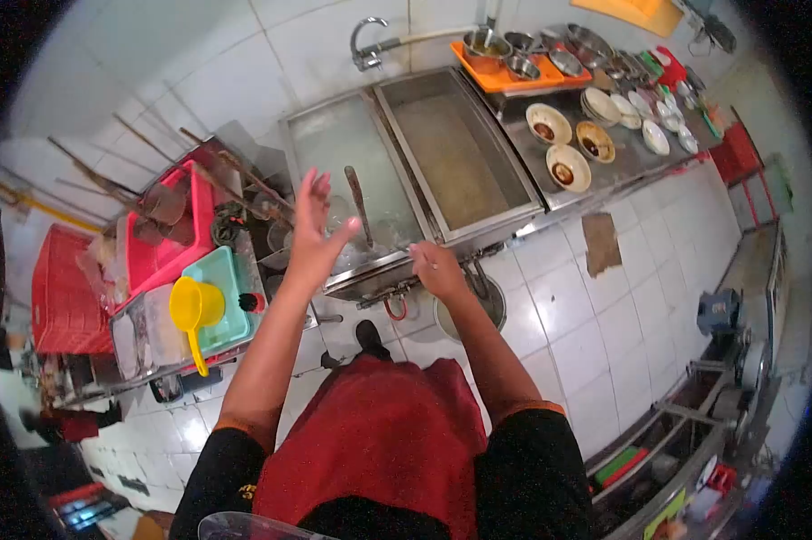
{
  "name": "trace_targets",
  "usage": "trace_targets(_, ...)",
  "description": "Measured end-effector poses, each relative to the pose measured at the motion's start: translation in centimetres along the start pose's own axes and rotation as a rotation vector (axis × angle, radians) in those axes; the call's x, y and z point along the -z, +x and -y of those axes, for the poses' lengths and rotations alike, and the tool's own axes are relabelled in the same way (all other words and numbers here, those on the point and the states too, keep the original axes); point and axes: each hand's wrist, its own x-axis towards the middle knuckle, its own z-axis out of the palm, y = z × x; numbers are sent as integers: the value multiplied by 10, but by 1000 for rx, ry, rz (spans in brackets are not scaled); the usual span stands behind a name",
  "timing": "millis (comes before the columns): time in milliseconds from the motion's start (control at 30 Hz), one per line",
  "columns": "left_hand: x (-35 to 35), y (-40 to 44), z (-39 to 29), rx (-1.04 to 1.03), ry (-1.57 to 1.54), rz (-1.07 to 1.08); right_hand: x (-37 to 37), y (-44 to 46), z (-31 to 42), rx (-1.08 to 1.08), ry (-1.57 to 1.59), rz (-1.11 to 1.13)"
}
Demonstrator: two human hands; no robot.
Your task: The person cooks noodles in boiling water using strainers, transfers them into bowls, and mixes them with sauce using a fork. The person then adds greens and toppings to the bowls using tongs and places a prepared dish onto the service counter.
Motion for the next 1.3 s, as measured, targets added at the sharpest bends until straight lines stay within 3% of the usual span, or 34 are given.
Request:
trace_targets(67,-4,30,17,-36,128,-55,-2,5,17,32,-99,-71)
trace_targets(133,-2,49,33,320,68,373,1,2,42,76,-233,-144)
trace_targets(167,-9,48,36,332,63,400,-4,0,38,49,-233,-159)
trace_targets(233,-22,40,35,73,22,114,-15,-3,36,29,-226,-100)
trace_targets(400,-13,23,33,-56,105,11,-3,-13,36,33,-10,-206)
trace_targets(500,-15,17,18,-129,124,-27,7,-23,67,-39,-116,-60)
trace_targets(533,-17,14,17,-134,93,-54,12,-23,64,38,17,-29)
trace_targets(600,-19,11,15,-207,69,-114,10,-19,52,6,57,-123)
trace_targets(700,-25,8,5,-210,50,-92,24,-17,50,13,-82,-171)
trace_targets(800,-30,6,12,-220,31,-78,28,-16,54,93,-71,-15)
trace_targets(900,-39,3,11,-239,107,-137,34,-9,37,75,-31,-150)
trace_targets(967,-44,5,10,-274,158,-164,33,-15,40,119,-286,-8)
trace_targets(1100,-49,5,10,-291,168,-156,41,-4,35,121,-15,-132)
trace_targets(1200,-51,4,11,-279,232,-159,39,-9,33,164,-187,22)
trace_targets(1300,-59,2,10,-238,129,-203,47,1,29,177,-3,-23)
